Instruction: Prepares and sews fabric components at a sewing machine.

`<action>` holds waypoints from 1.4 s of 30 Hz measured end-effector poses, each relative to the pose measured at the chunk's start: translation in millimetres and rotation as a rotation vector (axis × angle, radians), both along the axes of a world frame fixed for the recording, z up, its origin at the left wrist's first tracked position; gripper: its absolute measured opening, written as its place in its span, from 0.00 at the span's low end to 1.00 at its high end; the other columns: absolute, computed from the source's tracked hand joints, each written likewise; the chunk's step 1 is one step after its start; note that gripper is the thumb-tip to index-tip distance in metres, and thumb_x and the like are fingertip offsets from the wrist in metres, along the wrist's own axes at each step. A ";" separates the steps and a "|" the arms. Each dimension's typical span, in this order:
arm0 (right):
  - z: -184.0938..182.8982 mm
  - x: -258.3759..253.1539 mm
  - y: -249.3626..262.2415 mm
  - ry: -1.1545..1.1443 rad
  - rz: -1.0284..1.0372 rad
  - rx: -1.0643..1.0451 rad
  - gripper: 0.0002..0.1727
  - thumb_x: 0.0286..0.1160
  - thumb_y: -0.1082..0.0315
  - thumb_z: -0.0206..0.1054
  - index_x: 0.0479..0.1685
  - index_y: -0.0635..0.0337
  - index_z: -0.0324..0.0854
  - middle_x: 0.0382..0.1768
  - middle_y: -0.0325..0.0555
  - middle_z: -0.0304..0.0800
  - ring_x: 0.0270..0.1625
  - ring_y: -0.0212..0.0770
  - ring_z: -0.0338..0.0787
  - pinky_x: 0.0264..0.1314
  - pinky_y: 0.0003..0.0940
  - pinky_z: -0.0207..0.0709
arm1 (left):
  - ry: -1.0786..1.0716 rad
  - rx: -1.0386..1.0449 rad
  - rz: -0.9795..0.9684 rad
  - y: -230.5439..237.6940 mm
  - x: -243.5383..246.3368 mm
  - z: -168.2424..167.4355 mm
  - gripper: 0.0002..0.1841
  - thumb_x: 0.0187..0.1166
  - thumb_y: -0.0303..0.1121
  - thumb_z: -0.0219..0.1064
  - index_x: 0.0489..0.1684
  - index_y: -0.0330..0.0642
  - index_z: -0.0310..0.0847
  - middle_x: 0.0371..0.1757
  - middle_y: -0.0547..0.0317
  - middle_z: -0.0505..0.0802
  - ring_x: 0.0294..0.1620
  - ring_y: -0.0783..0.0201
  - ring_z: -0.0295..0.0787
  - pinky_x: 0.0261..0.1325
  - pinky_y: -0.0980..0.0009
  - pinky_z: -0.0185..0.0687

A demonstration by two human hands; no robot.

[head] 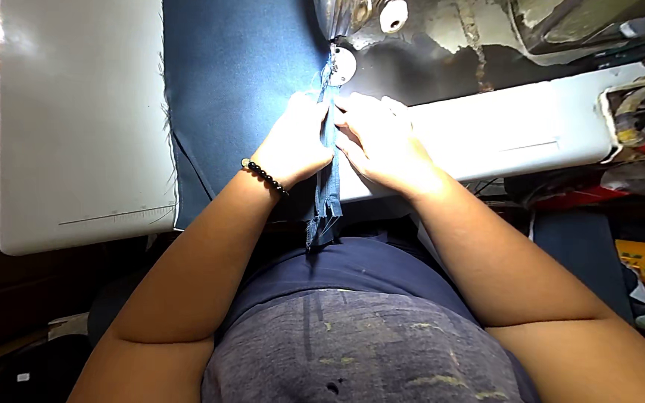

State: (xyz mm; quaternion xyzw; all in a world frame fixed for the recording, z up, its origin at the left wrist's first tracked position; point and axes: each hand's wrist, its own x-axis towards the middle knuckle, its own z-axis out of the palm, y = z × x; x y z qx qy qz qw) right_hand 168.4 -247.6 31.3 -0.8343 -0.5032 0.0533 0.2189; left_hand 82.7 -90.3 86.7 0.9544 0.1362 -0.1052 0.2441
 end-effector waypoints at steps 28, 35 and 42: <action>1.8 67.8 16.0 -0.077 0.172 0.119 0.21 0.88 0.60 0.52 0.67 0.53 0.88 0.75 0.51 0.84 0.83 0.55 0.75 0.85 0.58 0.60 | -0.226 0.179 -0.220 34.4 9.9 -45.5 0.42 0.79 0.66 0.49 0.93 0.53 0.58 0.97 0.60 0.56 0.98 0.55 0.42 0.86 0.25 0.27; 2.7 67.1 19.1 -0.065 0.111 0.067 0.21 0.87 0.58 0.52 0.68 0.49 0.87 0.74 0.50 0.81 0.83 0.56 0.72 0.82 0.62 0.59 | -0.231 0.162 -0.209 36.2 14.4 -44.6 0.44 0.78 0.67 0.50 0.92 0.51 0.60 0.97 0.60 0.56 0.98 0.55 0.42 0.86 0.25 0.27; 5.1 65.0 23.5 -0.052 0.051 0.005 0.23 0.88 0.57 0.51 0.74 0.46 0.83 0.77 0.50 0.78 0.83 0.59 0.70 0.79 0.65 0.61 | -0.255 0.153 -0.191 47.9 30.3 -44.6 0.38 0.79 0.65 0.51 0.83 0.50 0.69 0.96 0.56 0.57 0.98 0.53 0.42 0.85 0.24 0.27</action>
